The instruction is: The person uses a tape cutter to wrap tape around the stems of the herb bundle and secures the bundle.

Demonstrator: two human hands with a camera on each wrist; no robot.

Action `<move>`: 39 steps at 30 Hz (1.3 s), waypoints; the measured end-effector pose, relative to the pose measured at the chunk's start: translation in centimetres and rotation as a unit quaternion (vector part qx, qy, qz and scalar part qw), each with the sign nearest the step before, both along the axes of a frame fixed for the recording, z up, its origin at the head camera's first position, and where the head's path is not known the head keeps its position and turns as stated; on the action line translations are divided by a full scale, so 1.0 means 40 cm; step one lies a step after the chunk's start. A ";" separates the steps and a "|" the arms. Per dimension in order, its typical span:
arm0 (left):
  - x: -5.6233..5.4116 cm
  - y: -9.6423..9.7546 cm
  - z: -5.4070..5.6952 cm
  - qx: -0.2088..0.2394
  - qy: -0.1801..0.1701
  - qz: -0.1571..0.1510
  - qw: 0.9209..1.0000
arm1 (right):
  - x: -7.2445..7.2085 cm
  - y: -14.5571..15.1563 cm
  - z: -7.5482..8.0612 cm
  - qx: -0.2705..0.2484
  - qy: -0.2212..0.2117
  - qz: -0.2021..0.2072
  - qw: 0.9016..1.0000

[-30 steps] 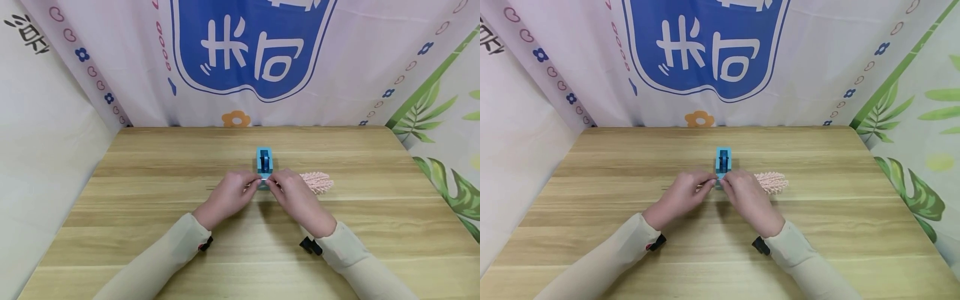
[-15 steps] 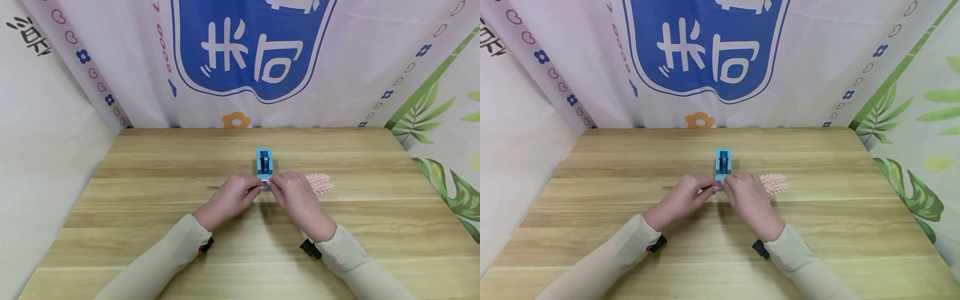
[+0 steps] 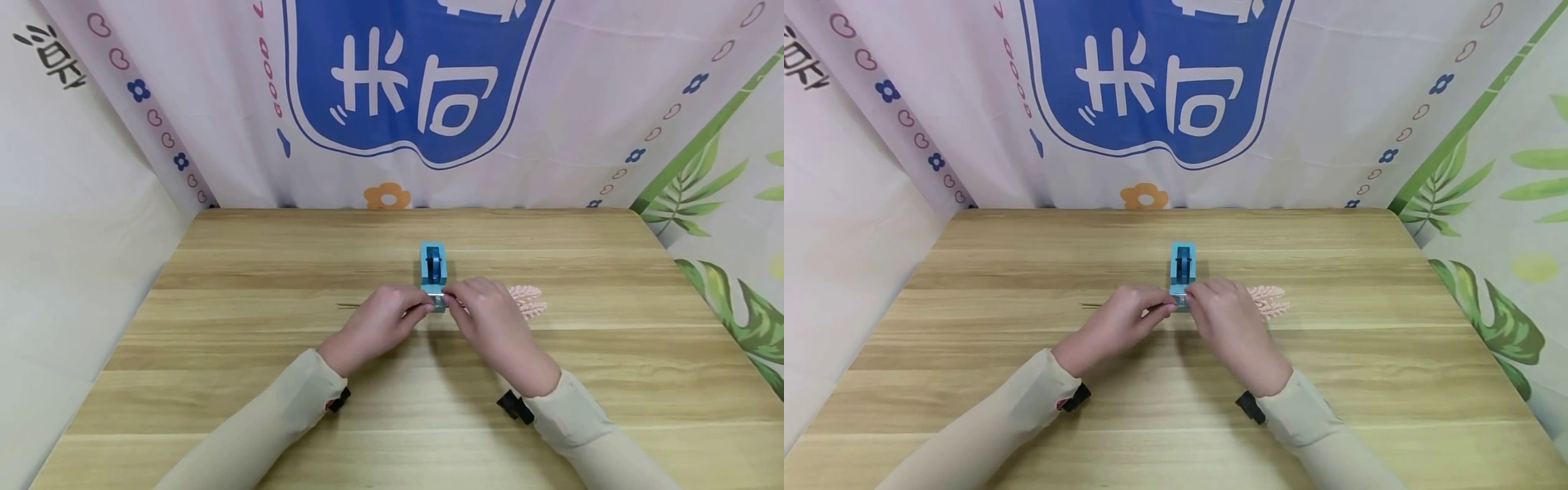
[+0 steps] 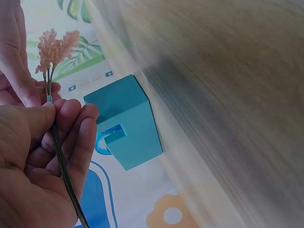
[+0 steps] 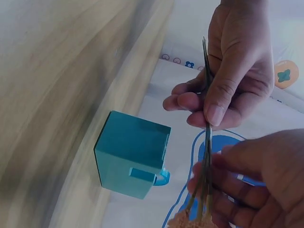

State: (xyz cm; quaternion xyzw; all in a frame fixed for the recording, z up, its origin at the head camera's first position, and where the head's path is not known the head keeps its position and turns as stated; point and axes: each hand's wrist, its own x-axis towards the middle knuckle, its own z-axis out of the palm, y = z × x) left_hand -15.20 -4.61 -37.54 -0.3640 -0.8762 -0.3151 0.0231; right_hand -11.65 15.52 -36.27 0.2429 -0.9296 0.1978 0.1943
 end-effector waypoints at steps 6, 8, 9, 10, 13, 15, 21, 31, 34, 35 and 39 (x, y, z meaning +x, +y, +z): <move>0.002 -0.001 0.004 0.005 -0.009 -0.004 1.000 | -0.002 0.005 -0.004 0.030 0.009 0.040 0.999; 0.003 -0.001 0.004 0.008 -0.009 -0.004 1.000 | -0.002 0.004 -0.005 0.039 0.005 0.041 0.998; 0.003 -0.001 0.003 0.008 -0.010 -0.003 1.000 | -0.003 0.004 -0.005 0.042 0.001 0.042 0.998; 0.003 0.000 0.002 0.007 -0.010 -0.001 1.000 | -0.003 0.004 -0.005 0.044 -0.006 0.044 0.998; 0.003 0.001 -0.002 0.007 -0.009 0.003 1.000 | -0.003 0.003 -0.002 0.049 -0.030 0.045 0.997; 0.003 0.002 -0.005 0.007 -0.010 0.006 1.000 | -0.003 0.001 0.000 0.054 -0.044 0.044 0.997; 0.007 0.004 -0.005 0.010 -0.016 0.016 1.000 | -0.001 0.000 0.006 0.067 -0.042 0.036 0.996; 0.006 0.002 0.001 -0.009 -0.043 0.011 0.999 | 0.000 0.000 0.002 0.063 -0.035 0.031 0.997; 0.005 0.002 0.001 -0.006 -0.050 0.012 0.999 | 0.000 0.001 0.003 0.073 -0.024 0.036 0.996; 0.004 0.003 0.001 -0.004 -0.051 0.013 0.999 | 0.000 0.001 0.003 0.076 -0.022 0.038 0.996; 0.006 0.004 0.001 -0.001 -0.043 0.018 0.999 | 0.000 0.000 0.006 0.088 -0.021 0.044 0.995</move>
